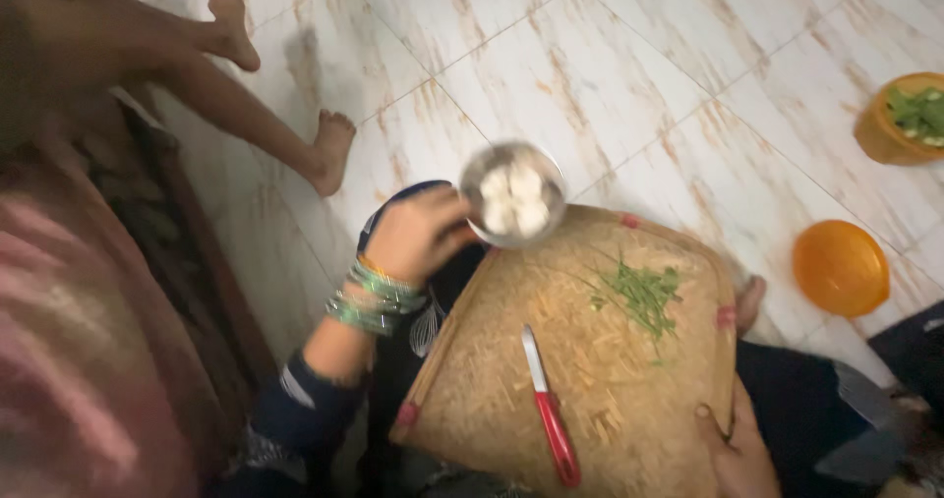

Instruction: The person peels garlic cloves by hand while sitting on the floor, placing the peeled cloves into a small metal bowl inside a tray.

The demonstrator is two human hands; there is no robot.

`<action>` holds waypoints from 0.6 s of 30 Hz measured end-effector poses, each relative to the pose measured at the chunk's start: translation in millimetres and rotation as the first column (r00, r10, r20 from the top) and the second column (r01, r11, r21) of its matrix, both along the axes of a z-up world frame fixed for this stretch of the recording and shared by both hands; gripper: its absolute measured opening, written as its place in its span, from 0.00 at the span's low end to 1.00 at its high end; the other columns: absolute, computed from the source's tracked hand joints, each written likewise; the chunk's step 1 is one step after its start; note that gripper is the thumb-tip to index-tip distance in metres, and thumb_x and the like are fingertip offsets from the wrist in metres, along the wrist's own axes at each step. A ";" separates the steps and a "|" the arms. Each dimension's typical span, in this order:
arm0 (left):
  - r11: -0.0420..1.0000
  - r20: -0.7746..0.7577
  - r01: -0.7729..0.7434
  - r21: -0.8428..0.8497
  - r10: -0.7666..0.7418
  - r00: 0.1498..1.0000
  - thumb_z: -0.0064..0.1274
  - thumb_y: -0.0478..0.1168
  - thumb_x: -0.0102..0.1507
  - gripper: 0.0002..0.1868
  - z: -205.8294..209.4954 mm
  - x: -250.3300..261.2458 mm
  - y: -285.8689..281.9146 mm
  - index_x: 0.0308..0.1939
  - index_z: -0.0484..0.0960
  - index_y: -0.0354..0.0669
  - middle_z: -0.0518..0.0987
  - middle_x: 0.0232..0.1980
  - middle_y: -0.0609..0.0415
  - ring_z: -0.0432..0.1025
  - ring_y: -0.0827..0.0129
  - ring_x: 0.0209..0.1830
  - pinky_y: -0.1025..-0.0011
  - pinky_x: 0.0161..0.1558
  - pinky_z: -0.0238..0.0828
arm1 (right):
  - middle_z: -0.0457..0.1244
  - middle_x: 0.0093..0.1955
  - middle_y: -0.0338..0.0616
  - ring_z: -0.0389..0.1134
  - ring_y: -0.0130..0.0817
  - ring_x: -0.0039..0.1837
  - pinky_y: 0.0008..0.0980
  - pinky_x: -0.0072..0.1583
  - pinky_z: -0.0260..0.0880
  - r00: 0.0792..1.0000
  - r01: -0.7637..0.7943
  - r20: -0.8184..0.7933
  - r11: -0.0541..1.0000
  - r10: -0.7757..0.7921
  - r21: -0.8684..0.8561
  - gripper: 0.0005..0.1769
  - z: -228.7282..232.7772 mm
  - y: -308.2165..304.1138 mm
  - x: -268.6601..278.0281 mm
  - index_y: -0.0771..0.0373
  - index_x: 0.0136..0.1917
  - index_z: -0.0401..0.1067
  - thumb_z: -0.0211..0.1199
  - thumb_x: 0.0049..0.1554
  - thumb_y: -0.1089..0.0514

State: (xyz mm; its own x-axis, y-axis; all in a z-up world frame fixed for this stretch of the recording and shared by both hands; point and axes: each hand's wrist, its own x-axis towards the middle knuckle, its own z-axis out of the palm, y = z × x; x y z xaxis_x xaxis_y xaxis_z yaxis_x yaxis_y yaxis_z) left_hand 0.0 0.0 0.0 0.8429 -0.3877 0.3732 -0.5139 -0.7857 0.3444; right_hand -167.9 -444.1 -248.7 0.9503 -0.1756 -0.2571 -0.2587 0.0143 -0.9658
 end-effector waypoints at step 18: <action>0.999 -0.093 0.018 0.034 -0.015 0.996 0.62 0.49 0.57 0.12 -78.4 -149.6 -123.2 0.40 0.81 0.51 0.79 0.40 0.53 0.76 0.54 0.42 0.57 0.38 0.74 | 0.64 0.68 0.48 0.65 0.34 0.67 0.32 0.65 0.64 0.993 0.046 0.080 0.917 -0.084 0.397 0.33 51.7 46.0 -142.1 0.65 0.77 0.57 0.58 0.59 0.63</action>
